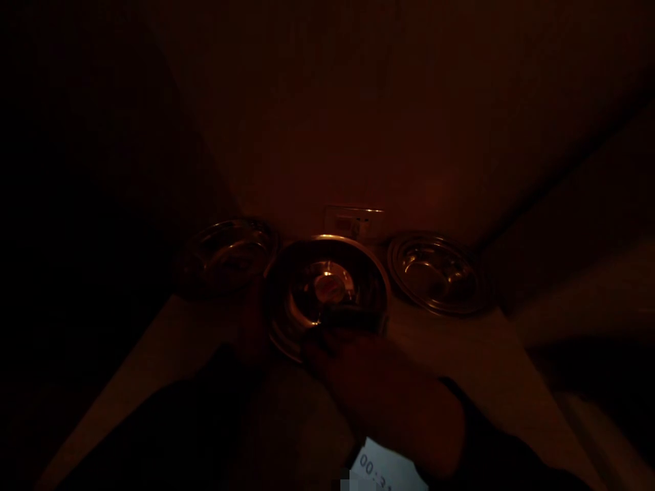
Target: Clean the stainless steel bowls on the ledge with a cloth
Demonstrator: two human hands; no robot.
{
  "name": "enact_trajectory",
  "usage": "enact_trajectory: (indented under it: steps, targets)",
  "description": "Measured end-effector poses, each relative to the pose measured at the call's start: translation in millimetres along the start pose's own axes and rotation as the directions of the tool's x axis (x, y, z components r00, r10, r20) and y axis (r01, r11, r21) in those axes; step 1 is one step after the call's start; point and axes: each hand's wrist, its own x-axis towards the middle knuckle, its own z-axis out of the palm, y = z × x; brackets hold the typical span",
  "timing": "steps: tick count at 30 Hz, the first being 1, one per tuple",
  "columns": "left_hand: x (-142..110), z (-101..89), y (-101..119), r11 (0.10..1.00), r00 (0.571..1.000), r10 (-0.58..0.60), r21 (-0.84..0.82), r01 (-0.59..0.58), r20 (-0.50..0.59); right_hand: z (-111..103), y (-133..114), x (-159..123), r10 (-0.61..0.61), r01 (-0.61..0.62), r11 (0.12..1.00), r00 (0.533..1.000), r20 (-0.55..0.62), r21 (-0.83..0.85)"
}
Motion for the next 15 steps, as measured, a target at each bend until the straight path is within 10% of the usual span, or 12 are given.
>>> enact_trajectory:
  steps: [15]
  targets:
    - [11.8,-5.4,7.5,0.994,0.992,0.090,0.061,-0.086,-0.082,25.6,-7.3,19.1,-0.074,0.038,0.966,0.989,-0.130,-0.257]
